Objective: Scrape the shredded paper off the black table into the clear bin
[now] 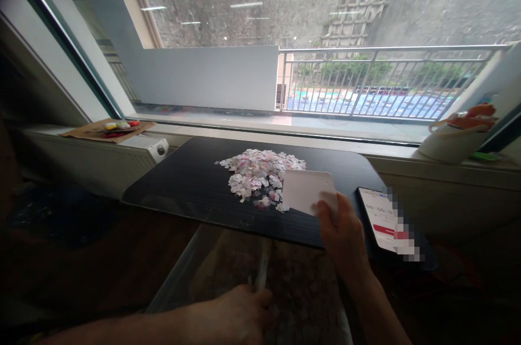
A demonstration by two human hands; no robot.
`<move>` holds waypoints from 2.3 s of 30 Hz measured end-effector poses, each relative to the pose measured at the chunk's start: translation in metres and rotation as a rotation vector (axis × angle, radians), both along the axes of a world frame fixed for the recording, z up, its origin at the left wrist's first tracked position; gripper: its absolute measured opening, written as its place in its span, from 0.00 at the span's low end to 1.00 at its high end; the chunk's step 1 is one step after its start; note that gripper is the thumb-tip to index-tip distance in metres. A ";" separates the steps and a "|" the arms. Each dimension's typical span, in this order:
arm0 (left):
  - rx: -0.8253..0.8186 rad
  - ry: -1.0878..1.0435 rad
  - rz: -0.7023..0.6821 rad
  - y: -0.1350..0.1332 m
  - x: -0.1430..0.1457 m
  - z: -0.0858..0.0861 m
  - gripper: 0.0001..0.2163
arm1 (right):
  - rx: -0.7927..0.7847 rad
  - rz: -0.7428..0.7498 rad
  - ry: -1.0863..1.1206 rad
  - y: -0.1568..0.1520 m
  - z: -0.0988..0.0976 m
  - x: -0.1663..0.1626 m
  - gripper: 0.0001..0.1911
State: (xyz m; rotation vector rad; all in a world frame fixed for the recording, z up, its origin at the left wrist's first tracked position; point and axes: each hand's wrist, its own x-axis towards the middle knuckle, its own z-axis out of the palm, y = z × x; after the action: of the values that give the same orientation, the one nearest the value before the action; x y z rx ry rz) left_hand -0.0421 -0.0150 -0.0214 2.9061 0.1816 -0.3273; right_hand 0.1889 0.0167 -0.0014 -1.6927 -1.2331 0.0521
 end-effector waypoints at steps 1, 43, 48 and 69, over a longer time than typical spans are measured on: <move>0.004 -0.005 -0.001 0.000 0.001 -0.001 0.10 | -0.013 0.033 -0.014 0.001 0.001 -0.002 0.17; 0.019 0.098 0.037 0.002 -0.002 0.023 0.11 | -0.060 0.134 0.199 0.017 -0.002 -0.020 0.16; 0.013 0.091 0.041 0.001 -0.002 0.027 0.11 | -0.087 0.157 0.142 0.013 -0.004 -0.020 0.17; 0.033 0.047 0.047 -0.001 -0.003 0.016 0.12 | -0.147 0.023 -0.059 -0.012 0.014 -0.015 0.22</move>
State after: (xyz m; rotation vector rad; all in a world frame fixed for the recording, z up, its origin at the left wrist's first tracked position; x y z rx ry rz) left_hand -0.0451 -0.0160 -0.0054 2.9236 0.2642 -0.3883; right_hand 0.1744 0.0050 0.0127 -1.8177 -1.3194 0.1094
